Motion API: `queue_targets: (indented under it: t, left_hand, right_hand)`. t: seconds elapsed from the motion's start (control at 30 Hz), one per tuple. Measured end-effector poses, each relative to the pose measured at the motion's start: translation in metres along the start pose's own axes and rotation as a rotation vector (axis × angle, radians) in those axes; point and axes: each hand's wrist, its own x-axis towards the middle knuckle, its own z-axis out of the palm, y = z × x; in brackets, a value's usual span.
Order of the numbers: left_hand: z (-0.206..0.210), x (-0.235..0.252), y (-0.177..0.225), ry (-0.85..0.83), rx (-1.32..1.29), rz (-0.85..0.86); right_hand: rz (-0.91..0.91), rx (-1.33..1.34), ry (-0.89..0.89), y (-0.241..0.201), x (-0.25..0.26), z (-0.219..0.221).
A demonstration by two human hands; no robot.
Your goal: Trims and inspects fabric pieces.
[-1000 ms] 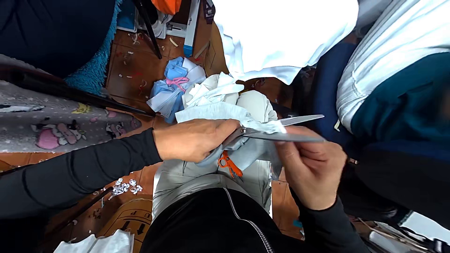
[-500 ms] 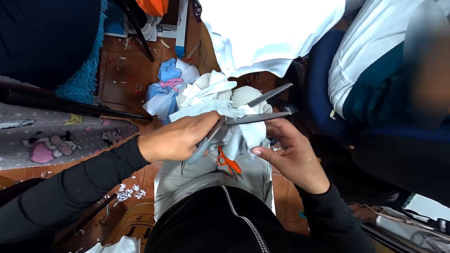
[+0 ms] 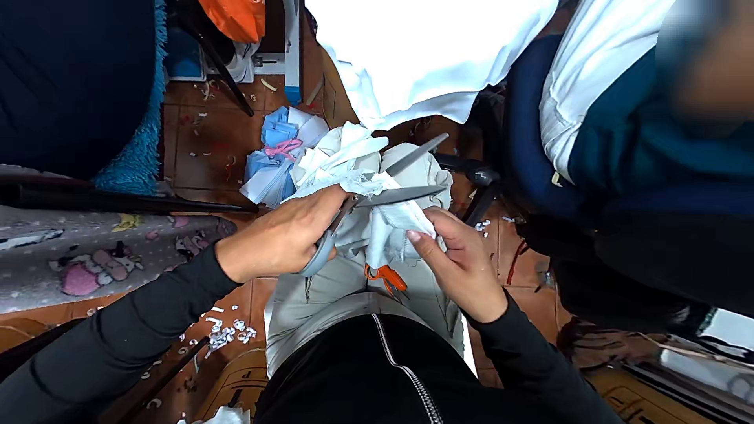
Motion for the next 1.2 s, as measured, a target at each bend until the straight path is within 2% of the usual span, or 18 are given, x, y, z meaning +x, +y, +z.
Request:
queue_targets:
  t: [0.17,0.37,0.57,0.87,1.1,1.2]
  left_hand:
    - [0.001,0.0,0.003,-0.011,0.06,0.011]
    - [-0.001,0.004,0.006,0.01,0.088,0.04]
    - [-0.002,0.005,0.009,0.01,0.126,0.039]
    - [0.005,0.008,0.016,-0.018,0.053,-0.003]
    - [0.009,0.009,0.016,-0.006,0.068,-0.023]
    - [0.01,0.01,0.017,-0.003,0.094,-0.035]
  right_hand:
    - [-0.056,-0.086,-0.077,-0.005,0.01,-0.012]
    - [-0.125,0.048,0.011,-0.014,0.019,-0.001]
    - [-0.118,0.233,-0.037,-0.022,0.025,-0.004]
    - [-0.121,0.206,0.147,-0.02,0.024,0.004]
    - [-0.019,0.195,0.023,-0.024,0.027,-0.006]
    - [-0.067,0.162,0.053,-0.024,0.027,-0.006]
